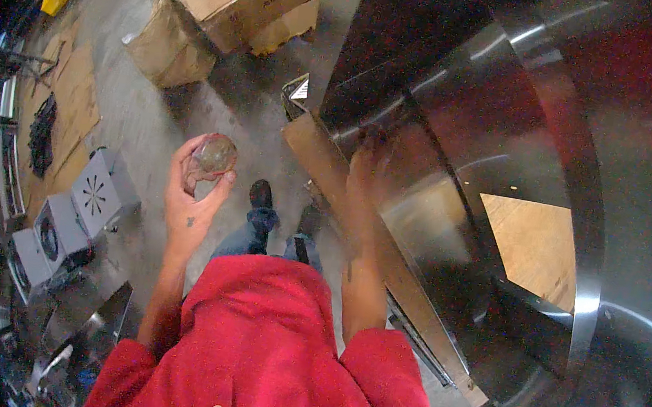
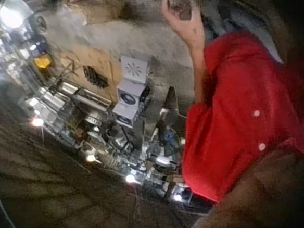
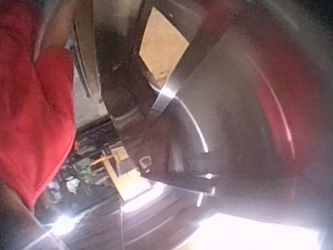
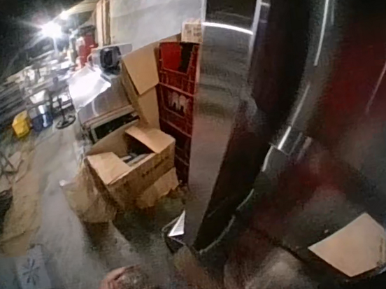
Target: The person wipes the exterior and interior surfaces of a stainless steel range hood with a cloth. Then the person uses a small brush to apply a substance from a jar onto the hood's surface.
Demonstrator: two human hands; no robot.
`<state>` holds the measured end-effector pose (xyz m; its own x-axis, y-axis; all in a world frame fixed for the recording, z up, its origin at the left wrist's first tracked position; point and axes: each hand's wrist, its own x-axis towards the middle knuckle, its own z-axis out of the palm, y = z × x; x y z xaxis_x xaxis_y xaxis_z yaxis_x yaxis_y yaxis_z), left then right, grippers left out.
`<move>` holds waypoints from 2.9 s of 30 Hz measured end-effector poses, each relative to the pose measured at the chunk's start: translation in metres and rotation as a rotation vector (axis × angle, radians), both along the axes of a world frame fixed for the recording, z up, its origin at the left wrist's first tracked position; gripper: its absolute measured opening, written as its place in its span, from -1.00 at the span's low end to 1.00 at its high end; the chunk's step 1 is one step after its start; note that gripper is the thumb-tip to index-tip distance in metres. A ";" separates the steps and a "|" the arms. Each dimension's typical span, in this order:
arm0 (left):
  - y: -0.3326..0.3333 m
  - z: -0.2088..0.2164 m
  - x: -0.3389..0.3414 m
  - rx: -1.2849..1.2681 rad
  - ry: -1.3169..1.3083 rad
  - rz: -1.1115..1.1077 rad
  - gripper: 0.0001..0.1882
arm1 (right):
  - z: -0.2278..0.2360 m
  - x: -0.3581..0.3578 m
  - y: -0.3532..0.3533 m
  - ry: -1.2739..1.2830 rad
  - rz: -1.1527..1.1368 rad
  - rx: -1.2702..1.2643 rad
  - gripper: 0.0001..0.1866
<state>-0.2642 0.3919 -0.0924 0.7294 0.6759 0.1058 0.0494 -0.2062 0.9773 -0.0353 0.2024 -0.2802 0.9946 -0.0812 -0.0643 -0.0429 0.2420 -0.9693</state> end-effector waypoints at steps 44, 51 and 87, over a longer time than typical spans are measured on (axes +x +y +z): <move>-0.090 -0.005 -0.080 0.016 0.215 0.271 -0.29 | -0.067 0.040 0.056 -0.036 0.169 -0.108 -0.76; -0.089 -0.004 -0.079 0.023 0.218 0.271 -0.30 | -0.063 0.037 0.056 0.003 0.145 -0.011 -0.77; -0.080 -0.018 -0.047 0.267 0.169 0.208 -0.29 | 0.172 -0.155 0.010 -0.715 0.737 -0.527 -0.87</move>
